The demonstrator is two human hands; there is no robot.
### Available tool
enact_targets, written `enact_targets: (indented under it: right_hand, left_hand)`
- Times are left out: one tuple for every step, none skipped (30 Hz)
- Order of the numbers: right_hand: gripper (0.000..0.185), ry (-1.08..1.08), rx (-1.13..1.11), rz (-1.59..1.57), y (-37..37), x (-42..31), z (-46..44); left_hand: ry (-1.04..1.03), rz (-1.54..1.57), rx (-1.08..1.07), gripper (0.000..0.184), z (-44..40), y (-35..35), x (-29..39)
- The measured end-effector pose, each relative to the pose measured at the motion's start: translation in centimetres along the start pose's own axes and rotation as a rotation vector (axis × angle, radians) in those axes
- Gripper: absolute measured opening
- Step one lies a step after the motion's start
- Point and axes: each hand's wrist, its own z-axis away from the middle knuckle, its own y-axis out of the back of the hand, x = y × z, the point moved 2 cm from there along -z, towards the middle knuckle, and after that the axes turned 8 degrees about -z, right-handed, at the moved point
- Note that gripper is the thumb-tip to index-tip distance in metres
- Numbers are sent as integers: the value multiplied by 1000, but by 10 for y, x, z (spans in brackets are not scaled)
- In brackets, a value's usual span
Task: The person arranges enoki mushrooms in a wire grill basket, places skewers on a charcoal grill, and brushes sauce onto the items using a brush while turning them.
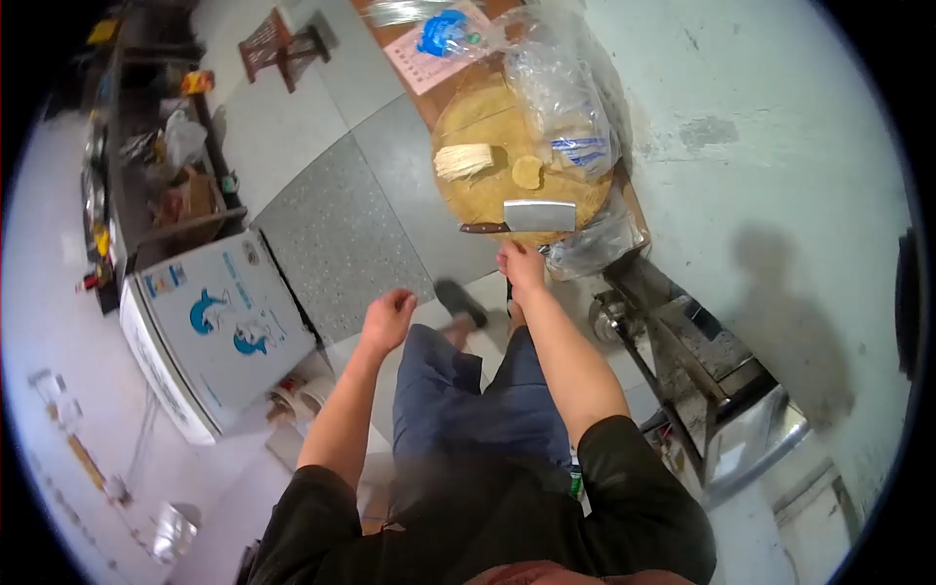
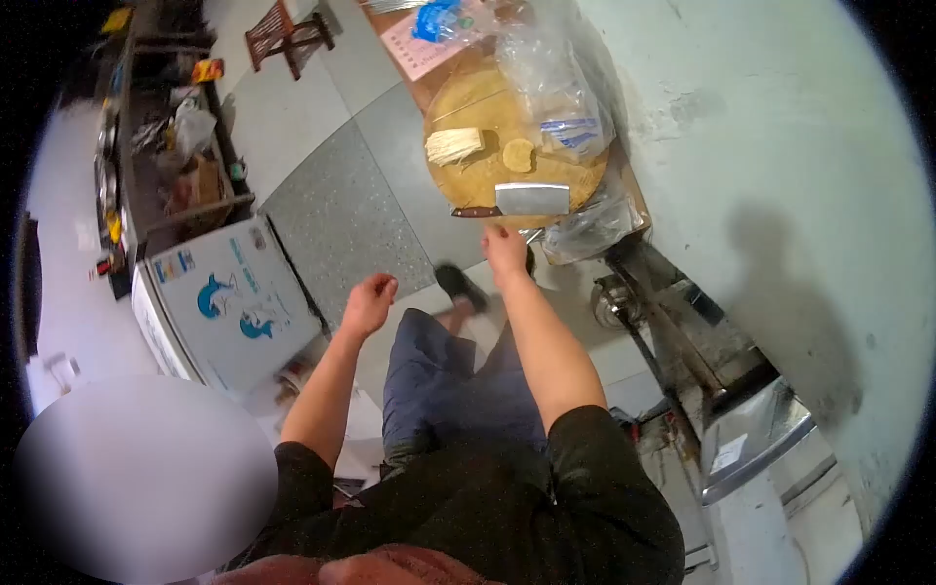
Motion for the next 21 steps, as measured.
enact_targets:
  right_hand:
    - [19, -40, 30, -65, -14, -4, -16]
    - [19, -30, 45, -90, -26, -6, -32]
    - [18, -24, 64, -114, -37, -8, -46]
    - [18, -16, 82, -140, -47, -4, -64]
    - [18, 16, 120, -141, -58, -1, -83]
    - [18, 48, 157, -142, -67, 5, -104]
    - [17, 82, 193, -142, -76, 8, -126]
    - [19, 105, 284, -105, -82, 12, -147]
    - [23, 154, 302, -188, -92, 17, -163]
    - [27, 204, 318, -267, -103, 20, -175]
    - [31, 266, 329, -339, -111, 18, -185]
    - [32, 248, 355, -336, -119, 13, -189]
    - [32, 225, 382, -333, -127, 8, -188]
    - [33, 201, 404, -330, -134, 3, -188]
    - [30, 211, 457, -344, -140, 3, -193]
    - [27, 217, 510, -358, -144, 4, -196]
    - [26, 217, 566, -373, -146, 6, -195]
    - [35, 218, 534, -373, -145, 4, -192]
    - [34, 250, 534, -362, -143, 10, -194]
    - [33, 286, 532, -349, -141, 15, -198]
    - [33, 324, 523, -335, -141, 16, -201]
  left_hand:
    - [-15, -18, 21, 31, -31, 11, 8]
    - [-29, -32, 41, 30, -62, 20, 15]
    - [-43, -45, 55, 29, -91, 27, 23]
    - [-92, -86, 43, 28, -125, 30, 28]
    - [-146, -123, 37, 27, -162, 31, 32]
    - [-236, -150, 33, 27, -200, 25, 32]
    - [-329, -175, 31, 27, -237, 18, 36]
    - [-452, -198, 63, 29, -271, 8, 42]
    - [-572, -219, 87, 31, -298, -1, 50]
    - [-653, -242, 73, 33, -319, -10, 56]
    - [-738, -257, 69, 35, -339, -18, 65]
    - [-793, -272, 31, 35, -353, -28, 71]
    - [-846, -287, -13, 35, -363, -38, 75]
    - [-897, -303, -53, 36, -369, -43, 76]
    - [-854, -290, -82, 36, -376, -45, 76]
    - [-807, -279, -114, 37, -381, -47, 76]
    - [-759, -272, -150, 38, -382, -48, 75]
    - [-740, -300, -149, 39, -382, -47, 79]
    - [-741, -305, -165, 40, -381, -47, 81]
    - [-742, -310, -176, 40, -381, -47, 83]
    - [-740, -315, -180, 40, -383, -46, 85]
